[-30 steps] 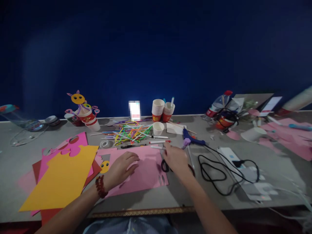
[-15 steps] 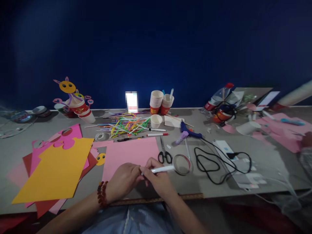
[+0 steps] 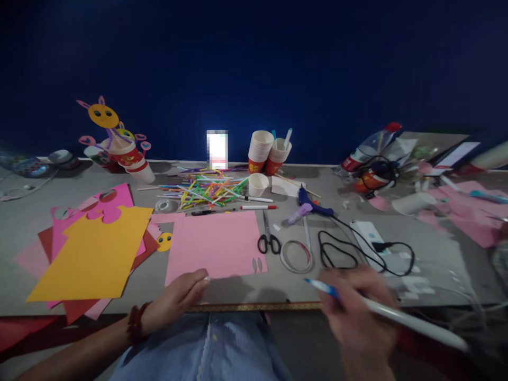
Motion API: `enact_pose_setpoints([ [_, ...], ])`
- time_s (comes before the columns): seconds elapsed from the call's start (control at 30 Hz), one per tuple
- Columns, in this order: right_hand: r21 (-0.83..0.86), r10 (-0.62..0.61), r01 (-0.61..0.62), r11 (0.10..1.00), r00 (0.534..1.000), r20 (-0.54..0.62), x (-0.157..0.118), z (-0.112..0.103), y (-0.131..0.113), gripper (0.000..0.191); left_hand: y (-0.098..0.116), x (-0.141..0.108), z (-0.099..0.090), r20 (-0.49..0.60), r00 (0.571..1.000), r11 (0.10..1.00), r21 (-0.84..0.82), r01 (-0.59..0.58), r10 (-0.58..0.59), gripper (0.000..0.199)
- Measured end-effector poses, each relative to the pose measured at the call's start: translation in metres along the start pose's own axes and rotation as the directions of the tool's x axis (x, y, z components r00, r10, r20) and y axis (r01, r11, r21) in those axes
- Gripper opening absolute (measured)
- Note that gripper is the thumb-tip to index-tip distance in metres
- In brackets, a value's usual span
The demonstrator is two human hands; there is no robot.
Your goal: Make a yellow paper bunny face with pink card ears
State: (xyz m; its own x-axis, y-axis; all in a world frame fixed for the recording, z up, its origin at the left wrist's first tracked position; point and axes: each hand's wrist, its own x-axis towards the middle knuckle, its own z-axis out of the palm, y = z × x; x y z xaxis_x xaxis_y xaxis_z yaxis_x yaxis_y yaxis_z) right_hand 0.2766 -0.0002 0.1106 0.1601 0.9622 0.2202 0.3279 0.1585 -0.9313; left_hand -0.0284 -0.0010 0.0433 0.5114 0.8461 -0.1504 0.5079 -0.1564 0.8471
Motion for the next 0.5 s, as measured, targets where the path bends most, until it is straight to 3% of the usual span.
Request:
enact_pose_setpoints([
  [0.07,0.13,0.095,-0.111,0.985,0.988,0.119,0.001,0.018,0.018,0.023,-0.006,0.009,0.007,0.001,0.969,0.939,0.244,-0.242,0.249,0.026],
  [0.1,0.105,0.141,-0.171,0.98,0.959,0.245,0.002,0.031,0.027,0.017,-0.007,0.015,0.011,0.024,0.94,0.889,0.319,-0.329,0.34,0.021],
  [0.13,0.06,0.177,-0.213,0.975,0.913,0.368,0.002,0.045,0.036,0.014,-0.007,0.02,0.015,0.036,0.918,0.851,0.363,-0.38,0.395,0.02],
  [0.2,0.027,0.13,-0.161,0.986,0.876,0.465,0.003,0.069,0.05,0.016,-0.006,0.028,0.023,0.031,0.905,0.831,0.384,-0.403,0.424,0.021],
  [0.27,0.004,0.054,-0.062,0.998,0.886,0.46,0.004,0.081,0.06,0.017,-0.006,0.032,0.028,0.01,0.915,0.852,0.361,-0.379,0.402,0.02],
  [0.37,-0.043,-0.038,0.06,0.997,0.917,0.398,0.003,0.083,0.071,0.017,-0.008,0.032,0.03,-0.011,0.928,0.884,0.308,-0.352,0.374,0.022],
  [0.5,-0.095,-0.069,0.113,0.989,0.923,0.378,-0.001,0.081,0.078,0.018,-0.011,0.029,0.029,-0.017,0.93,0.896,0.276,-0.348,0.367,0.026],
])
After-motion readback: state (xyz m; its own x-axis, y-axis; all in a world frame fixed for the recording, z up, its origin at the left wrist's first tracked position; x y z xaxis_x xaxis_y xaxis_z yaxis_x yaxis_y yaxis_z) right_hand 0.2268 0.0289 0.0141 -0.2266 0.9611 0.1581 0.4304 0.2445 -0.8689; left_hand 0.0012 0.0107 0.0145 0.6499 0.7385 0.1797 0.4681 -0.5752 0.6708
